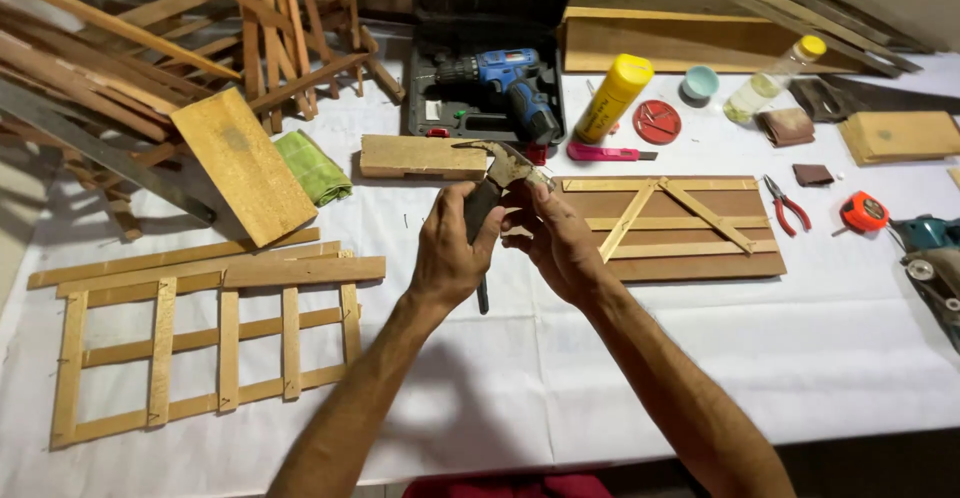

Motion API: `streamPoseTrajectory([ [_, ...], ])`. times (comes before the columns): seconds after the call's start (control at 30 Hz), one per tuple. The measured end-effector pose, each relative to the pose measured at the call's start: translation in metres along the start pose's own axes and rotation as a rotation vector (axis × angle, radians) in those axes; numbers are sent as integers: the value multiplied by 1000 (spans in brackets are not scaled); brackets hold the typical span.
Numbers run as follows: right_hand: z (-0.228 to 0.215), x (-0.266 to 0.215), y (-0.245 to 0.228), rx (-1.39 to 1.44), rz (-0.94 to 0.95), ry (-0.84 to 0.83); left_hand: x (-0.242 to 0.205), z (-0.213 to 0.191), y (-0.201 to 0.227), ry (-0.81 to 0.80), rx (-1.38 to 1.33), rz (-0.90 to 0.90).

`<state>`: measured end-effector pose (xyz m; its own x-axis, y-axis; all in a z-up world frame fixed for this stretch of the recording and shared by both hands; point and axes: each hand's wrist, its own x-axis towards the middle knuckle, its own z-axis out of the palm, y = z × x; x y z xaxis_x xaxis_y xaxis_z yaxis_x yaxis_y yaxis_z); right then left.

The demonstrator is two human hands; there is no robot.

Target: Assemble and measure wooden components of a small structural frame using a hammer and tape measure.

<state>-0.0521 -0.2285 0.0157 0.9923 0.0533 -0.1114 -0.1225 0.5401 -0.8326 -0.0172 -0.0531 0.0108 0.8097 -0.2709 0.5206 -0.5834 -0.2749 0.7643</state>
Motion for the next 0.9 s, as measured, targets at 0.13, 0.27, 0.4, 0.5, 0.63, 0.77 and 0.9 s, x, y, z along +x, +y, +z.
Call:
streamPoseTrajectory([
  [0.13, 1, -25, -26, -107, -114, 184, -5, 49, 25, 64, -4, 127],
  [0.27, -29, -42, -46, -210, -203, 314, -4, 92, 44, -36, -222, 117],
  [0.4, -69, -56, -53, -182, -258, 375, 1, 130, 52, -181, -299, 80],
  [0.5, -104, -59, -67, -157, -261, 393, 16, 151, 66, -263, -255, 53],
  [0.63, -166, -61, -93, -174, -172, 459, 57, 187, 79, -160, -13, 104],
  [0.77, -253, -61, -118, -271, -102, 474, 87, 257, 79, -122, 41, 231],
  [0.9, -341, -70, -151, -249, -17, 449, 103, 343, 82, -232, 106, 262],
])
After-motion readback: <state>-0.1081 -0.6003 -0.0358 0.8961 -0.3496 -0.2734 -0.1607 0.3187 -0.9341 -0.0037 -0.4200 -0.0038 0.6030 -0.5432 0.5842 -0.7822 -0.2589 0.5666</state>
